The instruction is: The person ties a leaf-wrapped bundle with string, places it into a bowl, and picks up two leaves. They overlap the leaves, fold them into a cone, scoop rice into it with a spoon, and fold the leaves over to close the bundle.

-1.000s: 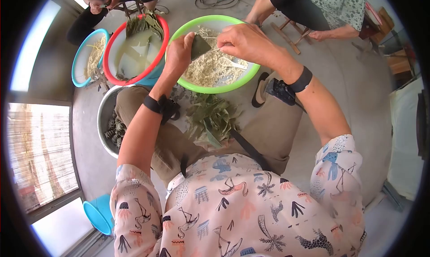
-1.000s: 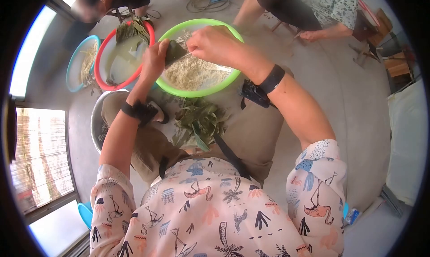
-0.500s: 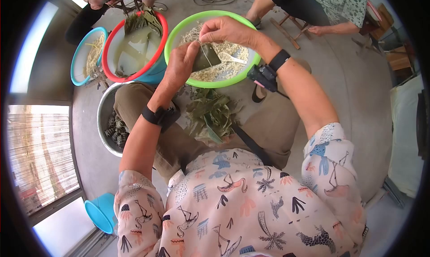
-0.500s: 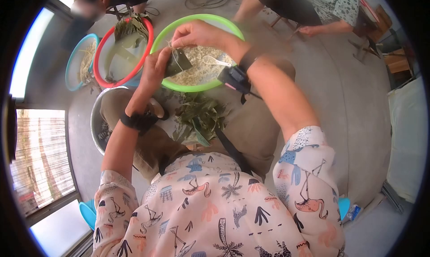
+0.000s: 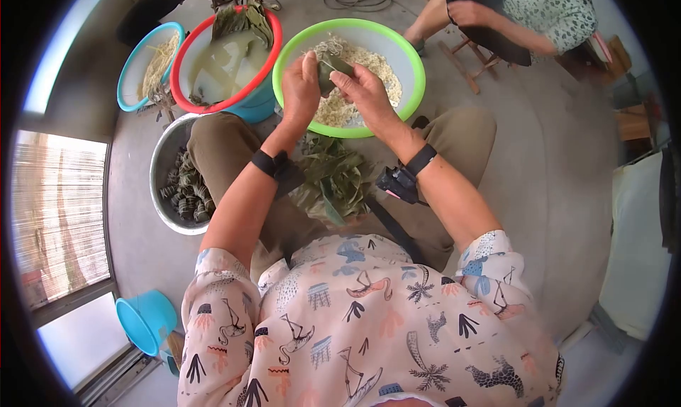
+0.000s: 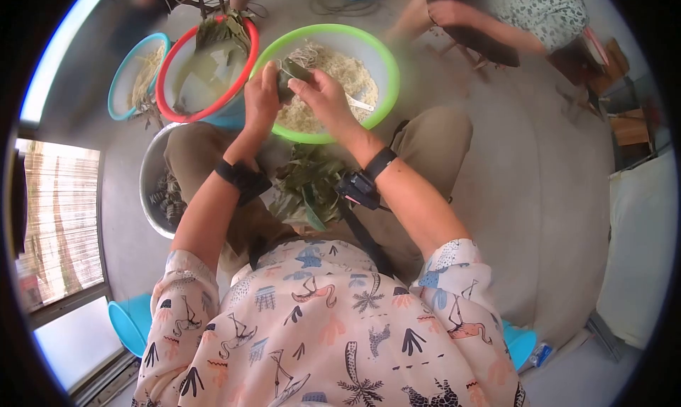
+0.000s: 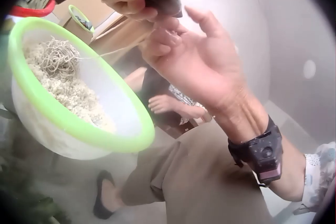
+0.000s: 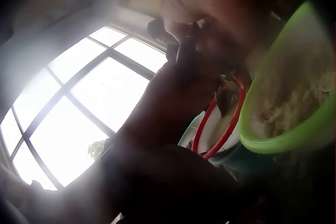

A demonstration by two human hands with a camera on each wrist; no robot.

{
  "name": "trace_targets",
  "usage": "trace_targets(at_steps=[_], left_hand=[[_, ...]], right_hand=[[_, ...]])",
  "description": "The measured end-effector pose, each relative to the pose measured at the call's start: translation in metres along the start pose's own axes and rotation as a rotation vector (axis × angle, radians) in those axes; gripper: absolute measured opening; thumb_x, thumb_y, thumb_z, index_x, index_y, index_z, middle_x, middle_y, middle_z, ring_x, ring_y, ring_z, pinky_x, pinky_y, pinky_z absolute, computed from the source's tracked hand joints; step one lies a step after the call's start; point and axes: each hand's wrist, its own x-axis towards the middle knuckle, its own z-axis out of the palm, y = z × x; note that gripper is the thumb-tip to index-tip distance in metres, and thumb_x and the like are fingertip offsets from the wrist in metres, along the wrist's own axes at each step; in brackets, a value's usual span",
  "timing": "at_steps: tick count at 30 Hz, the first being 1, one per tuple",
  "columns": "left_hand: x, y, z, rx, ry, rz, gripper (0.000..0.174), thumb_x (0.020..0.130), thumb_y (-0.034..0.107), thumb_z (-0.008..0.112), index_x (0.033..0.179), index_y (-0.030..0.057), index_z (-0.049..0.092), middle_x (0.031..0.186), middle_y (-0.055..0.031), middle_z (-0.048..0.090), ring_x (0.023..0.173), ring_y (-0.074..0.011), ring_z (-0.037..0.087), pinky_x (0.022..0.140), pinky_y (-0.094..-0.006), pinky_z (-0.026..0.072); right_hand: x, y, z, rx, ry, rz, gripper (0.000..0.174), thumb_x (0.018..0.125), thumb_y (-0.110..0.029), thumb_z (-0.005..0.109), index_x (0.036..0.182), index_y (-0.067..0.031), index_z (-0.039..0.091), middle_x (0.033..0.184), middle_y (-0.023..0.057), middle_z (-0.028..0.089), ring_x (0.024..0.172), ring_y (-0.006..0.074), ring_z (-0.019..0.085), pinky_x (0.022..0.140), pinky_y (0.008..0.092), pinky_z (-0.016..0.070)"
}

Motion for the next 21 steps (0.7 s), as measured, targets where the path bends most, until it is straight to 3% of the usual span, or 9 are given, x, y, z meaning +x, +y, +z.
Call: trace_targets(at_steps=[2,3,4,7,9,10,13,17,21], left_hand=[[0.006,-0.007,0.001,0.191,0.052,0.118,0.04,0.101,0.035,0.044,0.082,0.0014,0.056,0.062,-0.0025,0.051,0.054,-0.0106,0.053,0.045,-0.0254,0.0426],[0.002,0.0,-0.001,0.254,0.048,0.138,0.039,0.101,0.034,0.045,0.086,0.0006,0.058,0.064,-0.0014,0.053,0.064,-0.0113,0.057,0.054,-0.0271,0.0468],[-0.003,0.01,-0.002,0.253,0.049,0.139,0.039,0.101,0.034,0.045,0.086,0.0006,0.058,0.064,-0.0014,0.053,0.064,-0.0113,0.057,0.054,-0.0271,0.0468],[-0.015,0.034,-0.004,-0.028,-0.113,-0.042,0.036,0.1,0.033,0.049,0.099,-0.0011,0.06,0.072,-0.0025,0.058,0.073,-0.0132,0.059,0.065,-0.0305,0.0504],[-0.018,0.044,-0.009,-0.007,-0.289,-0.018,0.039,0.097,0.031,0.056,0.118,-0.0025,0.057,0.092,-0.0058,0.062,0.084,-0.014,0.06,0.073,-0.0316,0.0522],[-0.019,0.045,-0.012,-0.007,-0.29,-0.012,0.039,0.097,0.031,0.056,0.118,-0.0025,0.057,0.092,-0.0058,0.062,0.084,-0.014,0.06,0.073,-0.0316,0.0522],[-0.019,0.047,-0.022,-0.233,-0.391,-0.213,0.048,0.094,0.022,0.06,0.132,-0.0043,0.048,0.118,-0.0084,0.058,0.104,-0.0154,0.057,0.086,-0.0334,0.0511],[-0.008,0.03,-0.028,-0.413,-0.357,-0.234,0.041,0.095,0.019,0.059,0.129,-0.0034,0.051,0.115,-0.0079,0.06,0.104,-0.016,0.059,0.088,-0.0347,0.0503],[0.018,0.021,-0.058,-0.391,-0.24,-0.121,0.031,0.095,0.016,0.06,0.119,-0.0017,0.056,0.107,-0.0047,0.064,0.093,-0.0143,0.062,0.086,-0.0353,0.0515]], right_hand=[[0.002,-0.003,0.001,-0.045,0.036,-0.014,0.028,0.093,-0.025,0.062,0.107,-0.0011,0.06,0.081,-0.0043,0.055,0.071,0.0029,0.048,0.064,0.0191,0.0398],[0.002,-0.004,0.001,0.004,0.023,-0.014,0.028,0.093,-0.026,0.063,0.107,-0.0018,0.06,0.081,-0.0046,0.055,0.071,0.0028,0.047,0.063,0.019,0.0389],[0.003,-0.004,0.001,0.051,0.01,-0.017,0.029,0.092,-0.027,0.064,0.107,-0.0024,0.06,0.08,-0.005,0.055,0.07,0.0026,0.047,0.063,0.0188,0.0381],[0.009,-0.001,-0.01,0.01,0.026,-0.007,0.026,0.093,-0.026,0.063,0.104,-0.0038,0.06,0.078,-0.0056,0.054,0.069,0.0028,0.046,0.061,0.0192,0.0367],[0.013,-0.002,-0.016,0.02,0.024,-0.021,0.025,0.093,-0.026,0.063,0.103,-0.0042,0.06,0.078,-0.0058,0.054,0.068,0.0029,0.045,0.061,0.0194,0.036],[0.015,-0.004,-0.018,0.027,0.023,-0.038,0.023,0.093,-0.026,0.063,0.102,-0.0046,0.06,0.077,-0.0059,0.053,0.067,0.0031,0.044,0.06,0.0197,0.0354],[0.015,-0.009,-0.018,0.025,-0.011,-0.018,0.023,0.093,-0.026,0.062,0.102,-0.0047,0.061,0.079,-0.0059,0.054,0.069,0.0032,0.046,0.062,0.0196,0.0367],[0.014,-0.008,-0.015,0.016,0.032,0.017,0.02,0.093,-0.024,0.062,0.098,-0.0053,0.064,0.076,-0.0055,0.055,0.068,0.0033,0.048,0.063,0.02,0.0385],[0.0,-0.001,-0.026,-0.398,-0.047,-0.046,0.019,0.091,-0.022,0.063,0.09,-0.0043,0.067,0.069,-0.0011,0.058,0.065,0.0071,0.053,0.06,0.0248,0.0427]])
